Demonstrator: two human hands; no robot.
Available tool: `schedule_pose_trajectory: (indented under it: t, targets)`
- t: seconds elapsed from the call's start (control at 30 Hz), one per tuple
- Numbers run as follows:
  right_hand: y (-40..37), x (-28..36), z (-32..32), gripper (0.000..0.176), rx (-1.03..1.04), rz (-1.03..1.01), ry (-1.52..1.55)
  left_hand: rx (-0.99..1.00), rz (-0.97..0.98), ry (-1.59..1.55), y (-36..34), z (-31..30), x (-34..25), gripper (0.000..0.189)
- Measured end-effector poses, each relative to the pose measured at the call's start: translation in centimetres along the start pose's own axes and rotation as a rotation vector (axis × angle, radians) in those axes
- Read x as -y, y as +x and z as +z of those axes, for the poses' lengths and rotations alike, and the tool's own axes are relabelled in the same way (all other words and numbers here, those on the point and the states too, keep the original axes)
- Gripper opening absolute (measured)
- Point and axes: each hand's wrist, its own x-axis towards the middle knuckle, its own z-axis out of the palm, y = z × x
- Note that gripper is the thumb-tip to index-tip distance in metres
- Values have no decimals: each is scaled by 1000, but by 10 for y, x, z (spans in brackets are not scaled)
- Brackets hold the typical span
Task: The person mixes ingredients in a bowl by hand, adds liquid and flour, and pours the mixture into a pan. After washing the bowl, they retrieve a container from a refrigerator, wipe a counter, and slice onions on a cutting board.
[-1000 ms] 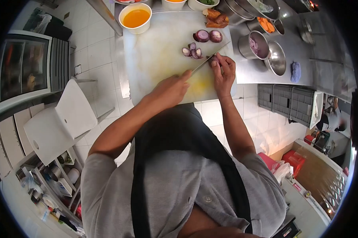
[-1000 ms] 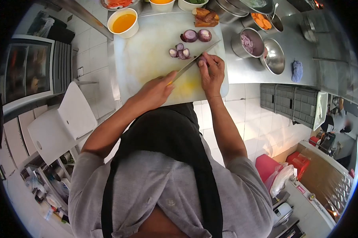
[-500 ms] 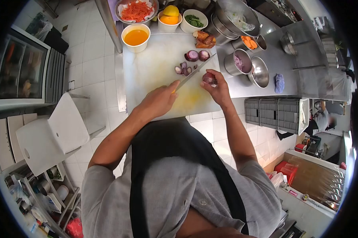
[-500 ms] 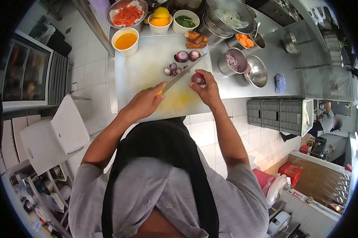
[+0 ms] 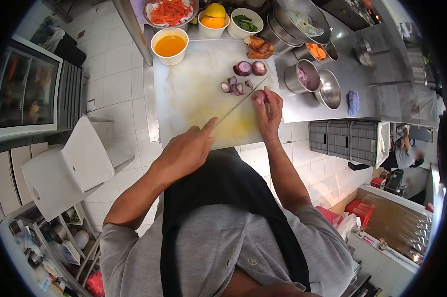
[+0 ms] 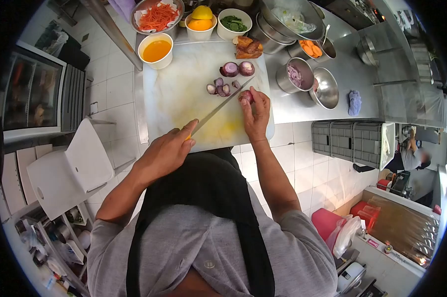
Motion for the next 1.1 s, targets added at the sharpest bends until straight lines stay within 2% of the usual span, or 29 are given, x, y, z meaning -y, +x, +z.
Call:
schedule_pose_trajectory:
  t: [0.3, 0.5, 0.6, 0.7, 0.8, 0.83, 0.9, 1.0, 1.1]
  targets:
    - [5, 3, 6, 34, -27, -70, -144, 45, -50, 50, -7, -5, -10, 46]
    - [5, -4, 8, 35, -43, -37, -92, 25, 67, 2, 11, 5, 0, 46]
    - [7, -1, 6, 34, -38, -36, -95, 43, 56, 53, 22, 8, 2, 46]
    - [4, 0, 5, 31, -24, -52, -68, -49, 131, 73, 81, 54, 19, 47]
    - [5, -6, -2, 32, -7, -81, -63, -119, 260, 69, 109, 57, 30, 47]
    - [5, -6, -8, 32, 16, -44, -46, -63, 176, 68, 107, 49, 25, 47]
    - [6, -7, -17, 34, 48, 37, -5, -67, 138, 65, 101, 42, 22, 47]
    - [5, 6, -25, 38, 61, -33, -237, -107, 153, 23, 85, 39, 23, 47]
    - [6, -16, -25, 40, 17, 250, -55, -53, 104, -150, 56, 22, 9, 46]
